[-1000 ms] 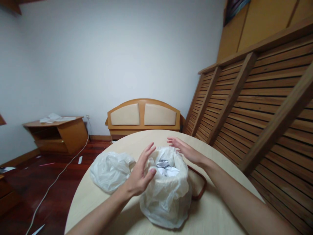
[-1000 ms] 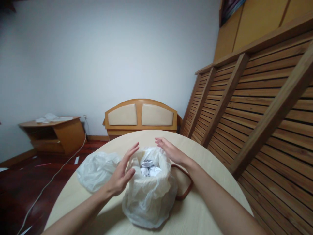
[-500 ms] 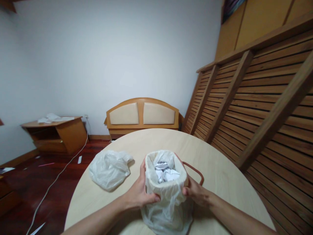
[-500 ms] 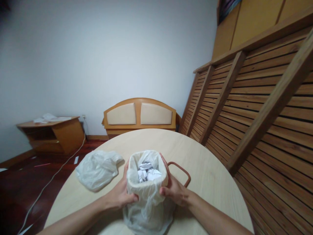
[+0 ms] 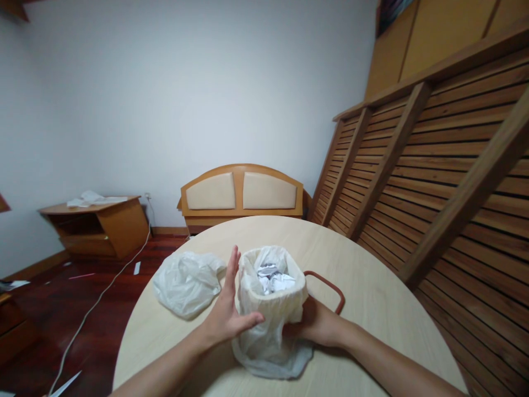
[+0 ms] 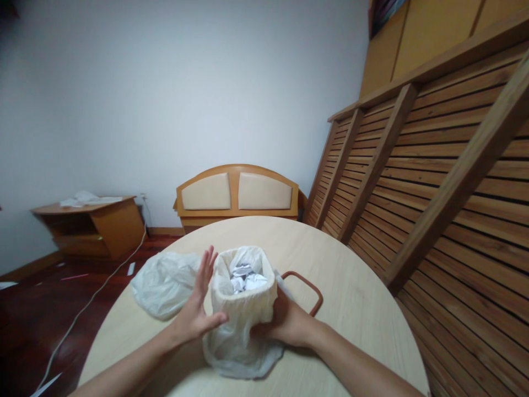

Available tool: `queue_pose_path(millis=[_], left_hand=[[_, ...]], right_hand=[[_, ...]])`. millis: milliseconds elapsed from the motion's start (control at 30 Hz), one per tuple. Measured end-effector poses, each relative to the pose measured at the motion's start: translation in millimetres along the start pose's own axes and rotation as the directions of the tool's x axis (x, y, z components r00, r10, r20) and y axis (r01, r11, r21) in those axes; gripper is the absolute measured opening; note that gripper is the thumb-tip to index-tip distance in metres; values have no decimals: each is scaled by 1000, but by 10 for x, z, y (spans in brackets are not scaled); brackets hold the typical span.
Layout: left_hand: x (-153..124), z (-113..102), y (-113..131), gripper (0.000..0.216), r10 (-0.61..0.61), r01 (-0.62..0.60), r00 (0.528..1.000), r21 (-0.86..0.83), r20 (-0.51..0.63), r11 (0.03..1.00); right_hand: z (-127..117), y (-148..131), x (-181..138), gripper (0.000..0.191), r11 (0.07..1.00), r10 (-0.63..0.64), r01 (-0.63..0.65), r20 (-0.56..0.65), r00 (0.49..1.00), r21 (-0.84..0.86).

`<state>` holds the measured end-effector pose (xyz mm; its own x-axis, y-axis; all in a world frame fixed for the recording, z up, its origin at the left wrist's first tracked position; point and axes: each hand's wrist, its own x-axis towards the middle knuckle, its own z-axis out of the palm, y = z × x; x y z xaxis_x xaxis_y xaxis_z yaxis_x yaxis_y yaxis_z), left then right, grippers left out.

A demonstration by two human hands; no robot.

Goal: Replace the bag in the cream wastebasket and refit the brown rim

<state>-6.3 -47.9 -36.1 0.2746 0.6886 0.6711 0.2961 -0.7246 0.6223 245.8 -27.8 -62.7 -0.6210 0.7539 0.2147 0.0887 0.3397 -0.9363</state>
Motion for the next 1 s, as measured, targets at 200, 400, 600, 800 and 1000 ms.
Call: queue_pose_path(millis=[200,400,600,800,1000], left_hand=[[-71,116,135,81,177,-163,984,466,13,870],[-23,87,157,69,316,-295,948,470,36,832],[-1,122,89,84,129,-107,991,403,-28,909],[9,153,-57,112,-33,48,997,252,-64,967],[59,195,-134,129,-254,255,966,27,-37,966]], right_hand=[[-54,-60,27,90,951,-59,46,-36,998,-307],[-449,-95,-97,132,729,165,-181,-86,982,-660],[-942,-44,-275,121,501,481,-429,-169,860,-752],[-1228,29,-374,113,273,506,-624,-442,741,-732],[-1332,202,-333,103,340,339,-683,-593,730,-646]])
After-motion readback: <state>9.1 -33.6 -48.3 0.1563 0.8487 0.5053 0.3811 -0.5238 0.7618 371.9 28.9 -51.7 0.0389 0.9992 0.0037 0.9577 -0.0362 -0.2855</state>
